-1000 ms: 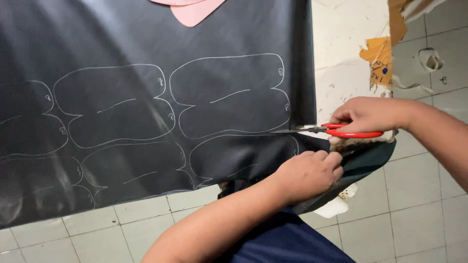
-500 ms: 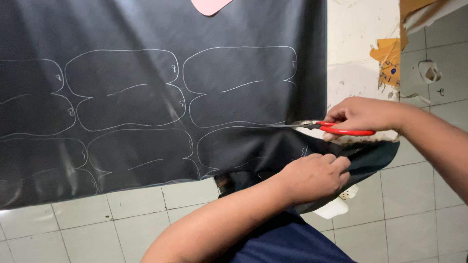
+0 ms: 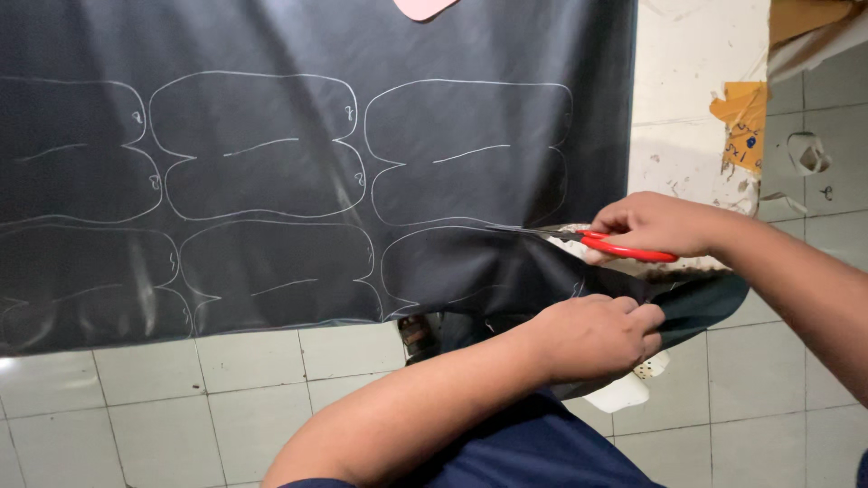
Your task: The person traces shoe insole templates onto a black sheet using a pencil, then cuts out the traced shapes with scissors. They roll the remaining sheet and place it aside, then repeat the tracing process with additional templates.
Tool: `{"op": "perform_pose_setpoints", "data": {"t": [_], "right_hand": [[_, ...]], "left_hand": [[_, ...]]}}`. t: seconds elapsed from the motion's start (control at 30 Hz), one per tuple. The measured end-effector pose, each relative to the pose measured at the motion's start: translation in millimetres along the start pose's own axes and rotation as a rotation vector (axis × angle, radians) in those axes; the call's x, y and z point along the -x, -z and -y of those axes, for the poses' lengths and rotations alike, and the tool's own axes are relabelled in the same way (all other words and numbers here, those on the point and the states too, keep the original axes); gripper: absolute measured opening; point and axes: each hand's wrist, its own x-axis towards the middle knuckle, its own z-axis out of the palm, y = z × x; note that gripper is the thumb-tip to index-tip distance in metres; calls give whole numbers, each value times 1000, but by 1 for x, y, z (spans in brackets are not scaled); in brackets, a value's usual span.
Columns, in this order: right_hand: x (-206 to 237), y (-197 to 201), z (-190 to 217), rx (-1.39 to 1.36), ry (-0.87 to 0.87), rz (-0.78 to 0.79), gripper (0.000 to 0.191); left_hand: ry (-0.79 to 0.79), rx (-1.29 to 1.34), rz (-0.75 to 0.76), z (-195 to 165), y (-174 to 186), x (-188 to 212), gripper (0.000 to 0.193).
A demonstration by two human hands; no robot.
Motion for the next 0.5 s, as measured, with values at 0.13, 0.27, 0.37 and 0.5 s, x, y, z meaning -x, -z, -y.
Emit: {"op": "perform_pose_setpoints", "data": {"t": [0.13, 0.27, 0.37, 0.5], "right_hand": [[-13, -11, 12, 69, 74, -24, 44], [-17, -14, 14, 11, 143, -13, 45], [-15, -13, 17, 74, 112, -11, 47], [-19, -13, 30, 92, 100, -6, 47]], "left_hand": [[-24, -15, 21, -2, 1, 5, 21], [-37, -28, 75, -4, -2, 9, 20], [111, 147, 131, -9, -7, 8, 25], [-84, 100, -12, -9, -6, 13, 24]]}}
